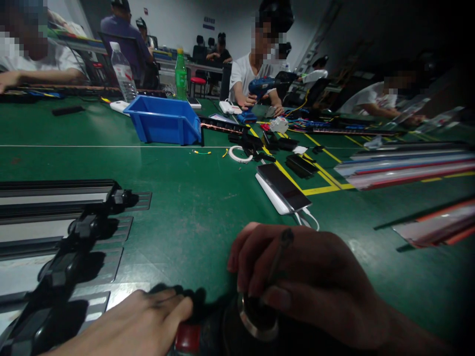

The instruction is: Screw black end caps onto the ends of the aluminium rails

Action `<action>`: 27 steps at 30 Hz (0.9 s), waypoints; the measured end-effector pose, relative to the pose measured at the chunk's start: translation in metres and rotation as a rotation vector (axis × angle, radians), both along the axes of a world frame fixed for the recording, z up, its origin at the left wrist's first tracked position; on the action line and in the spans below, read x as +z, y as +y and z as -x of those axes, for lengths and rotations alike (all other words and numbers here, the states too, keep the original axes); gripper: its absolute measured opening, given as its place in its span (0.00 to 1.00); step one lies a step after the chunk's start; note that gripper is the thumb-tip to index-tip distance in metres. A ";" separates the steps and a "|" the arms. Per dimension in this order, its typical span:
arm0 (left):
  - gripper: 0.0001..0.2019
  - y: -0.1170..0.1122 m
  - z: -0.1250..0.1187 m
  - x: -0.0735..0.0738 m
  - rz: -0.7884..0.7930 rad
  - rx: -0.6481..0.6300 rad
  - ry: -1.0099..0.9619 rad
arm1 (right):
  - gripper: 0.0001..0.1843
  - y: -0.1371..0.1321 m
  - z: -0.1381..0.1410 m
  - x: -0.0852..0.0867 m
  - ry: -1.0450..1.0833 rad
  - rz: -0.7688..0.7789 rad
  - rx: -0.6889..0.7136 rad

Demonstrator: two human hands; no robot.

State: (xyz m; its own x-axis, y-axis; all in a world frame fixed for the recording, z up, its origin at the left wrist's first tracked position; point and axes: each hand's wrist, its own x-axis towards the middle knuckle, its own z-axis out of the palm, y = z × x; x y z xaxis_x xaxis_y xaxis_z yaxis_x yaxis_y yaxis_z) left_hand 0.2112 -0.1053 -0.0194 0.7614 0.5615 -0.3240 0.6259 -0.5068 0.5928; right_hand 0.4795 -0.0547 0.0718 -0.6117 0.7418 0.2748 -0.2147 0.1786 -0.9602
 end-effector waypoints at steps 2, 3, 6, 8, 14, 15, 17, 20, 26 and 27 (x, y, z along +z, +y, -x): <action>0.17 0.000 0.000 -0.002 -0.002 -0.002 -0.003 | 0.10 0.001 -0.002 -0.003 -0.016 -0.006 0.019; 0.18 0.000 0.000 -0.003 -0.004 -0.001 -0.005 | 0.11 0.002 -0.004 -0.004 -0.040 -0.014 0.029; 0.18 0.000 0.001 -0.006 -0.007 0.001 -0.014 | 0.22 0.002 -0.012 -0.005 -0.169 -0.042 0.017; 0.18 0.000 0.001 -0.006 -0.009 0.005 -0.021 | 0.34 0.000 -0.019 -0.006 -0.260 0.004 0.059; 0.20 -0.002 0.002 0.004 -0.035 0.033 -0.038 | 0.26 -0.008 -0.026 -0.024 -0.265 0.375 0.205; 0.20 -0.003 0.002 0.005 -0.048 0.035 -0.037 | 0.27 -0.009 -0.025 -0.029 -0.244 0.358 0.144; 0.21 -0.003 0.001 0.007 -0.071 0.026 -0.031 | 0.38 -0.013 -0.024 -0.035 -0.187 0.292 0.050; 0.21 -0.001 0.000 0.009 -0.070 -0.009 -0.026 | 0.45 -0.016 -0.025 -0.038 -0.123 0.340 0.135; 0.17 0.000 -0.002 0.023 -0.073 0.037 -0.037 | 0.38 -0.006 -0.039 -0.042 0.006 0.375 0.127; 0.18 0.001 -0.003 0.024 -0.073 0.026 -0.050 | 0.37 -0.003 -0.041 -0.044 0.023 0.327 0.090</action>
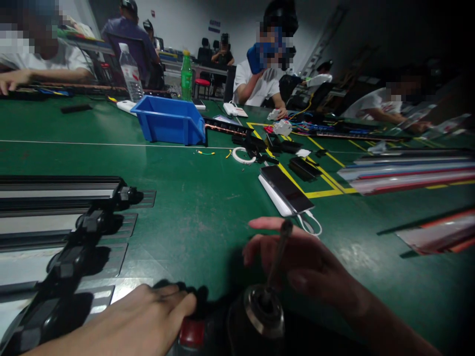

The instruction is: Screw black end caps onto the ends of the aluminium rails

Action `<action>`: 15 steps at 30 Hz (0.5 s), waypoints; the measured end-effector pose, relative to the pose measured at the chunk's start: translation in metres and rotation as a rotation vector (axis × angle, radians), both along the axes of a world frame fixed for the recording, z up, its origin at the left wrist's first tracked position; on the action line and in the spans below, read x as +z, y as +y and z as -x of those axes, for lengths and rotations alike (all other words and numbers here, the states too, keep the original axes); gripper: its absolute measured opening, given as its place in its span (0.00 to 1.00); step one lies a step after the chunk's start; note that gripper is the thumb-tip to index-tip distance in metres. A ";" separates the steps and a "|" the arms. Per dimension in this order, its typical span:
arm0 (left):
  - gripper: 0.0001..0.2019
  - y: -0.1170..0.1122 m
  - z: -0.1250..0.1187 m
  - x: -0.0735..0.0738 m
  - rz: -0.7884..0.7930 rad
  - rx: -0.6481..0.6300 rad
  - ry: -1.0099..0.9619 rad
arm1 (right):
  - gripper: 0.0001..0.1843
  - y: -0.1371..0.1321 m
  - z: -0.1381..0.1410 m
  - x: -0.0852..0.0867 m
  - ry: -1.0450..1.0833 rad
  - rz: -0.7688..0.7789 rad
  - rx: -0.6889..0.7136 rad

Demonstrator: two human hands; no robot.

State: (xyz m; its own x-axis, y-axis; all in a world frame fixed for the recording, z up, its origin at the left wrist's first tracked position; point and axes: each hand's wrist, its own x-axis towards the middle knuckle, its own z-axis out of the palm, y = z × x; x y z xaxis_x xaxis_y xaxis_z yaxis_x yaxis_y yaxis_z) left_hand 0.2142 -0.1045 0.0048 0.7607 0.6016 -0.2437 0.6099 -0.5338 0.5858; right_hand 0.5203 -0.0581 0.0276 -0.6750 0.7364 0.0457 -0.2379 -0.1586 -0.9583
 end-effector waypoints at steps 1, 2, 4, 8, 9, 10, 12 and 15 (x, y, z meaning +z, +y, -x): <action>0.18 0.000 0.000 0.001 -0.002 -0.010 -0.005 | 0.36 0.002 -0.001 -0.001 0.008 -0.034 -0.024; 0.19 0.001 -0.001 0.001 -0.005 -0.009 -0.002 | 0.36 0.002 -0.002 -0.002 0.005 -0.043 -0.027; 0.21 0.002 -0.001 0.000 -0.009 0.008 0.005 | 0.41 0.000 0.000 -0.002 -0.017 0.002 0.042; 0.20 0.002 0.000 -0.007 0.011 -0.011 0.011 | 0.42 0.003 0.007 -0.001 0.019 0.062 0.119; 0.20 0.001 0.000 -0.008 0.005 -0.017 0.016 | 0.36 0.006 0.008 -0.002 0.053 0.048 0.066; 0.20 0.000 0.000 -0.007 -0.001 -0.023 0.018 | 0.31 0.010 0.008 -0.004 0.082 0.034 0.001; 0.20 -0.001 0.000 -0.002 -0.010 -0.014 0.028 | 0.26 0.014 0.007 -0.006 0.101 0.022 -0.074; 0.18 0.002 -0.002 0.013 0.045 -0.017 0.059 | 0.35 0.009 0.008 -0.004 0.052 0.066 0.040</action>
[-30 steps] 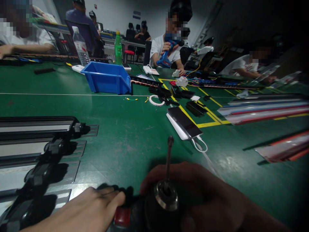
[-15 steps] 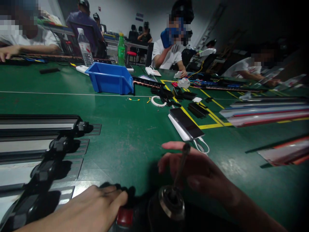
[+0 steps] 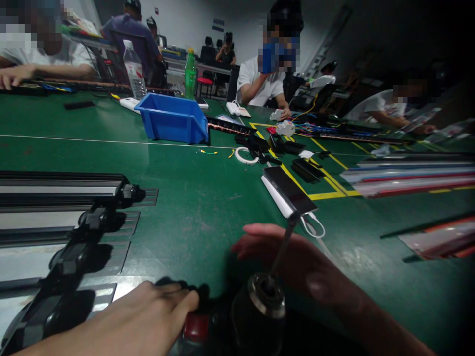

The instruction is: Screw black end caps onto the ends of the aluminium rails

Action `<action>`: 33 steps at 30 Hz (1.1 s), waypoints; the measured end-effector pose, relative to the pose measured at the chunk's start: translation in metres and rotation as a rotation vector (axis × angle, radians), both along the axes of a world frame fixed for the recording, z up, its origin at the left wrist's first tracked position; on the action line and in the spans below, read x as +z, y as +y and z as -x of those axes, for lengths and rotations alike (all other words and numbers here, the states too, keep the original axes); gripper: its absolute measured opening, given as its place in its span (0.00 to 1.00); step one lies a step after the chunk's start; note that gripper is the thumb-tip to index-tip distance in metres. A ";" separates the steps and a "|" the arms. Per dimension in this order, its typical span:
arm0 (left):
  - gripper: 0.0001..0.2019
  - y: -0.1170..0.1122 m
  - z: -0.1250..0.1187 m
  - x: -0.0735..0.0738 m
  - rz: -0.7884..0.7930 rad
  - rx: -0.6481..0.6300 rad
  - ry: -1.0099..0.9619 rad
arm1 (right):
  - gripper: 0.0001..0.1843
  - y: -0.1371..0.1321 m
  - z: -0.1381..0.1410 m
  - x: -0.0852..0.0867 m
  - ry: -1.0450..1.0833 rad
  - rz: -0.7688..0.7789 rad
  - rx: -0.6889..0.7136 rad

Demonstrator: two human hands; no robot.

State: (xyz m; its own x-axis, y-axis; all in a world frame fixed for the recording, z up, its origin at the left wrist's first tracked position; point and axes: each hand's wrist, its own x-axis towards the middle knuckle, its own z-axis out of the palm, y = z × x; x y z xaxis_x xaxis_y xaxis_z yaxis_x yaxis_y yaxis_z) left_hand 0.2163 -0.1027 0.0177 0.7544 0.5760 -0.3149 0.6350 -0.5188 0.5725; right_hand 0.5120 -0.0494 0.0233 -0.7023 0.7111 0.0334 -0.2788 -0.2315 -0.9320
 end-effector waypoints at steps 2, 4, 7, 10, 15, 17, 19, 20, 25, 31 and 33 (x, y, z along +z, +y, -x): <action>0.18 0.004 -0.002 0.008 0.041 -0.008 0.016 | 0.38 -0.009 0.004 0.004 -0.018 0.106 0.129; 0.19 0.007 -0.004 0.011 0.055 -0.005 0.026 | 0.37 -0.017 0.010 0.006 -0.007 0.198 0.191; 0.20 0.007 -0.004 0.008 0.033 0.014 0.036 | 0.39 -0.017 0.014 0.000 -0.012 0.173 0.125; 0.20 0.004 -0.002 0.004 0.026 0.038 0.036 | 0.47 -0.010 0.010 -0.008 -0.004 0.046 0.013; 0.19 0.002 0.000 0.003 0.034 0.043 0.038 | 0.38 -0.007 0.004 -0.003 -0.036 0.074 0.069; 0.19 0.003 0.000 0.003 0.038 0.039 0.012 | 0.37 -0.009 0.006 0.001 -0.032 0.112 0.112; 0.18 0.005 -0.001 0.001 0.027 0.042 -0.005 | 0.35 -0.011 0.010 0.001 0.004 0.112 0.106; 0.18 0.005 -0.001 0.000 0.020 0.038 -0.007 | 0.35 -0.011 0.012 -0.001 0.024 0.091 0.089; 0.20 0.003 0.001 -0.007 0.014 0.005 -0.002 | 0.35 -0.013 0.015 -0.005 -0.024 0.076 0.060; 0.18 0.000 0.001 -0.019 0.033 0.037 -0.001 | 0.35 -0.015 0.014 0.002 -0.096 -0.007 0.091; 0.17 0.001 0.001 -0.022 0.038 0.039 -0.006 | 0.32 -0.014 0.014 0.005 -0.101 -0.066 0.121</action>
State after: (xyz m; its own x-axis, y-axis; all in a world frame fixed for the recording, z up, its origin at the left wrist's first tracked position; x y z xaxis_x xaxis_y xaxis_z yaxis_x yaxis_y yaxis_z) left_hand 0.2157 -0.1013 -0.0044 0.7332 0.5929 -0.3329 0.6512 -0.4713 0.5948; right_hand 0.4979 -0.0636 0.0285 -0.7850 0.6195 0.0022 -0.1567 -0.1952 -0.9682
